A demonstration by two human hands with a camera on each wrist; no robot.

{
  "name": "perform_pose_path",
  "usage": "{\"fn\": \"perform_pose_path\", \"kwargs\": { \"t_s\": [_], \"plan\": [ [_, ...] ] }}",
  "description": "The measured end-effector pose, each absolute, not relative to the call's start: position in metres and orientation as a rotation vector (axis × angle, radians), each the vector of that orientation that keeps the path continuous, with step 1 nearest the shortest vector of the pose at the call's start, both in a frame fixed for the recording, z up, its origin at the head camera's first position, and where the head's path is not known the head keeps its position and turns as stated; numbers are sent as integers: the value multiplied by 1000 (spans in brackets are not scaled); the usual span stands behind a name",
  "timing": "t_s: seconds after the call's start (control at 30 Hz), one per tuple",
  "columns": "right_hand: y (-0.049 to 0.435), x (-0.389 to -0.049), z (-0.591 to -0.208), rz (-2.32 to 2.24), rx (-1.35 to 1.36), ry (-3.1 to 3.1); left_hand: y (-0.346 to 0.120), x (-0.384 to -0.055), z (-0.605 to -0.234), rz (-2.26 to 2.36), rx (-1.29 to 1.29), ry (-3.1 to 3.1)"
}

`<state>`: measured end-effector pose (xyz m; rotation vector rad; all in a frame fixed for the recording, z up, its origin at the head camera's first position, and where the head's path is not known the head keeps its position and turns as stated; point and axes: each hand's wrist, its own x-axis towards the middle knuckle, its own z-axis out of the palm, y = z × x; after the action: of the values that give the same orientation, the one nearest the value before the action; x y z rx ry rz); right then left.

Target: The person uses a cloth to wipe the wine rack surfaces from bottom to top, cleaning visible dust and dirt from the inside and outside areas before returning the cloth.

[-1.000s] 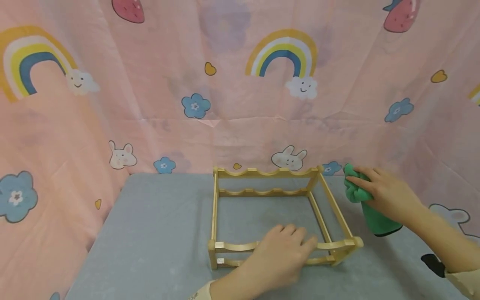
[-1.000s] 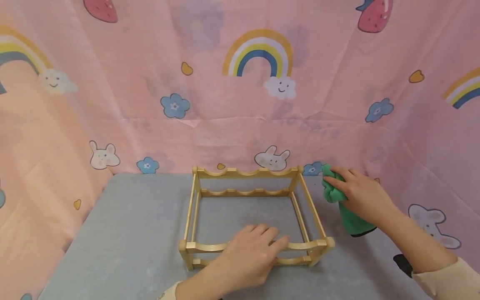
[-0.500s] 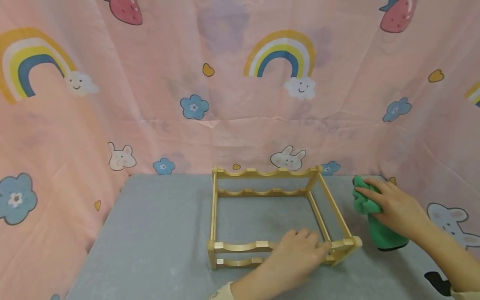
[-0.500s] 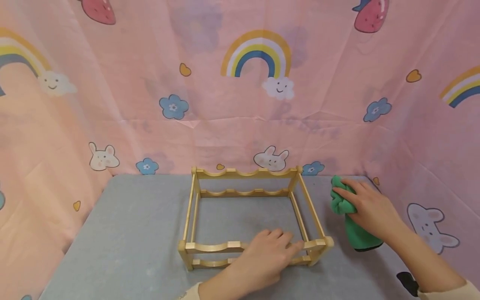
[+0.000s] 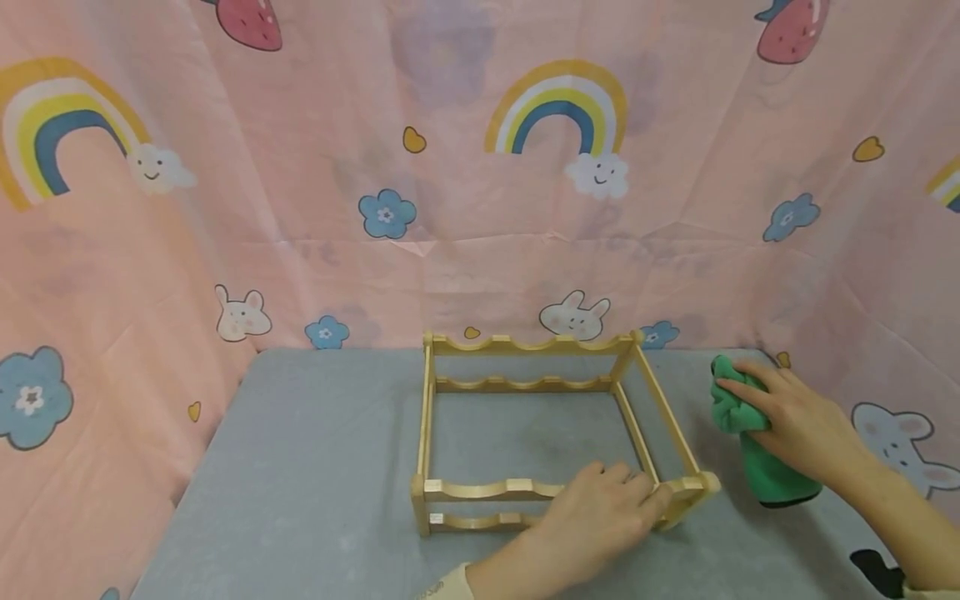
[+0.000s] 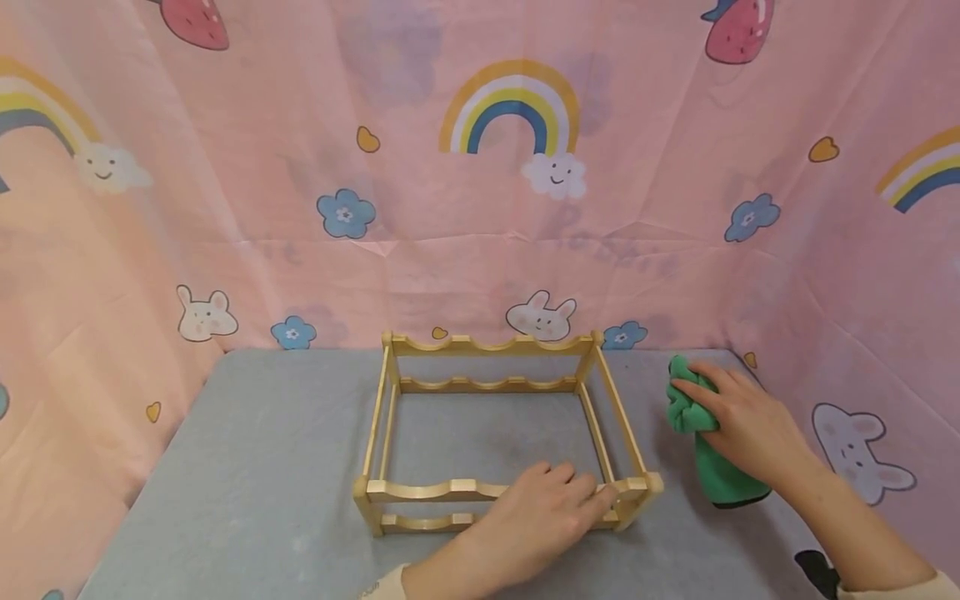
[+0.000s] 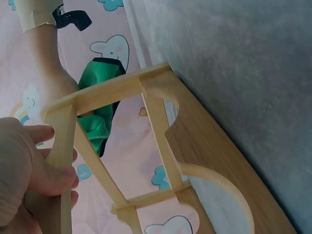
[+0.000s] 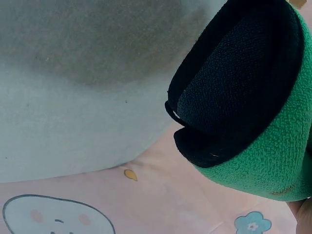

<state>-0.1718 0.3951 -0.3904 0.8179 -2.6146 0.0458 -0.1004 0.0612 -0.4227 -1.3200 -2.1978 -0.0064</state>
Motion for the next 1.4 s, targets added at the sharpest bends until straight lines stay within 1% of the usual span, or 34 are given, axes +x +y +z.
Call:
{"fn": "perform_pose_path", "kwargs": {
  "t_s": [0.37,0.5,0.7,0.9,1.17,1.4],
  "plan": [
    [409,-169,-387,68,711,-2647,33,-103,-419,15,-1405,-2170],
    [413,-167,-387,37,657,-2674,19,-99,-418,34,-1469,-2149],
    [421,-165,-388,70,657,-2656,0,-94,-416,70,-1528,-2121],
    [425,-164,-390,45,601,-2692,-19,-93,-417,-18,-1534,-2059],
    [423,-160,-393,32,589,-2713,-54,-100,-421,-230,-1553,-2037],
    [424,-159,-390,9,546,-2725,-84,-121,-423,-275,-1557,-1952]
  ]
}}
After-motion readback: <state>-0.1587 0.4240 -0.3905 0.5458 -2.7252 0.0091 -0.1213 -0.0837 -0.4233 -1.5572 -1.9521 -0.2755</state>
